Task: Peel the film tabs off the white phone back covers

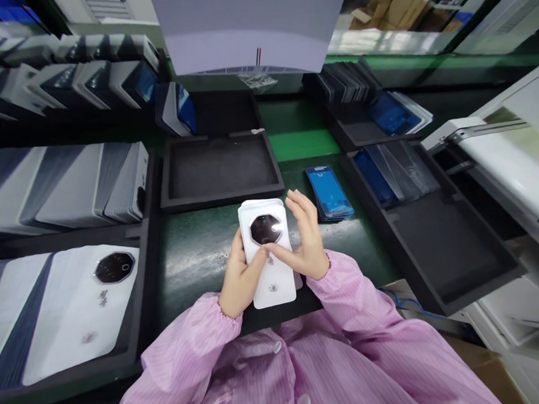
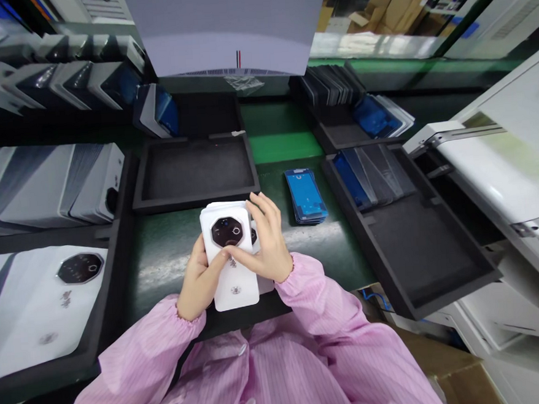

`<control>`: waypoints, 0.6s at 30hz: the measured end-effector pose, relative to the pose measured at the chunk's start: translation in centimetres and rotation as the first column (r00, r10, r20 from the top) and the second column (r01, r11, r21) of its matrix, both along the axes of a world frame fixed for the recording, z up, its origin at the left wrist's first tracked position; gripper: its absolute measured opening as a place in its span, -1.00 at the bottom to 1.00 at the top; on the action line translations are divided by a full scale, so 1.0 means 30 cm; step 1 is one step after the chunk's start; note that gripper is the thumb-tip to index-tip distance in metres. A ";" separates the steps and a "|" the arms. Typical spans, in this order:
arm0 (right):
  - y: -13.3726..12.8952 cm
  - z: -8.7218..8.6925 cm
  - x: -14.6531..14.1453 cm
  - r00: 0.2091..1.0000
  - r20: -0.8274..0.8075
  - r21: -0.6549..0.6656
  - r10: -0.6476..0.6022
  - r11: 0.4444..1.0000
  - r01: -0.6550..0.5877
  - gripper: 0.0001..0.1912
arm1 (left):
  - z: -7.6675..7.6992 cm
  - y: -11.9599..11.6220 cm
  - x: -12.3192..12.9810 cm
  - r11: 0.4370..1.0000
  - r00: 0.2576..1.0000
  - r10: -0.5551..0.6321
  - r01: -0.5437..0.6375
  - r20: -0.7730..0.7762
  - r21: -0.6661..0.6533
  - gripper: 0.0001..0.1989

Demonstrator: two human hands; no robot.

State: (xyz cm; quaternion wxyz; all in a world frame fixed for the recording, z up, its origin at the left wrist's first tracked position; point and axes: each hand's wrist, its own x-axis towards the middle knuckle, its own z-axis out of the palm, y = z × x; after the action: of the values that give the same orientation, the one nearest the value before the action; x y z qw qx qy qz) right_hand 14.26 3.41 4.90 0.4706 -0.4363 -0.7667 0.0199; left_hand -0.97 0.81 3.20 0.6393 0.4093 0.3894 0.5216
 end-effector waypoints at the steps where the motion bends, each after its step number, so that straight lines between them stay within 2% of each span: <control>1: 0.006 0.001 0.008 1.000 -0.014 -0.092 0.017 0.996 -0.018 -0.24 | -0.003 0.001 0.002 1.000 1.000 -0.010 0.010 0.018 -0.020 -0.46; 4: 0.029 -0.003 0.039 0.990 -0.130 -0.312 0.054 0.946 -0.093 -0.31 | -0.013 0.006 0.008 0.999 0.998 -0.022 0.025 0.060 -0.040 -0.38; 8: 0.061 -0.019 0.071 0.939 -0.337 -0.419 0.064 0.883 -0.210 -0.55 | -0.030 0.012 0.012 1.000 0.997 -0.006 0.007 0.077 -0.010 -0.37; 10: 0.071 -0.023 0.080 0.878 -0.476 -0.464 0.046 0.835 -0.295 -0.58 | -0.037 0.015 0.014 1.000 0.996 0.003 -0.003 0.087 -0.006 -0.41; 12: 0.078 -0.020 0.096 0.771 -0.636 -0.473 -0.030 0.805 -0.359 -0.53 | -0.041 0.019 0.015 1.000 0.995 0.027 -0.026 0.097 -0.007 -0.43; 14: 0.081 -0.011 0.129 0.623 -0.769 -0.417 -0.142 0.851 -0.320 -0.48 | -0.040 0.030 0.011 0.997 0.991 0.076 -0.074 0.106 -0.019 -0.43; 16: 0.080 -0.004 0.177 0.483 -0.849 -0.341 -0.213 0.920 -0.193 -0.44 | -0.034 0.048 -0.002 0.990 0.982 0.136 -0.130 0.130 -0.055 -0.42; 18: 0.071 -0.010 0.224 0.425 -0.870 -0.328 -0.250 0.937 -0.119 -0.35 | -0.026 0.071 -0.027 0.979 0.967 0.198 -0.185 0.161 -0.090 -0.44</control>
State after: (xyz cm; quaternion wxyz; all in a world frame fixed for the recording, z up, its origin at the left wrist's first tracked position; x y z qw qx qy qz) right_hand 20.97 5.53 4.60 0.7243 -0.4616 -0.3609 0.3634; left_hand -1.79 2.93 2.42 0.6312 0.3001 0.3906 0.5991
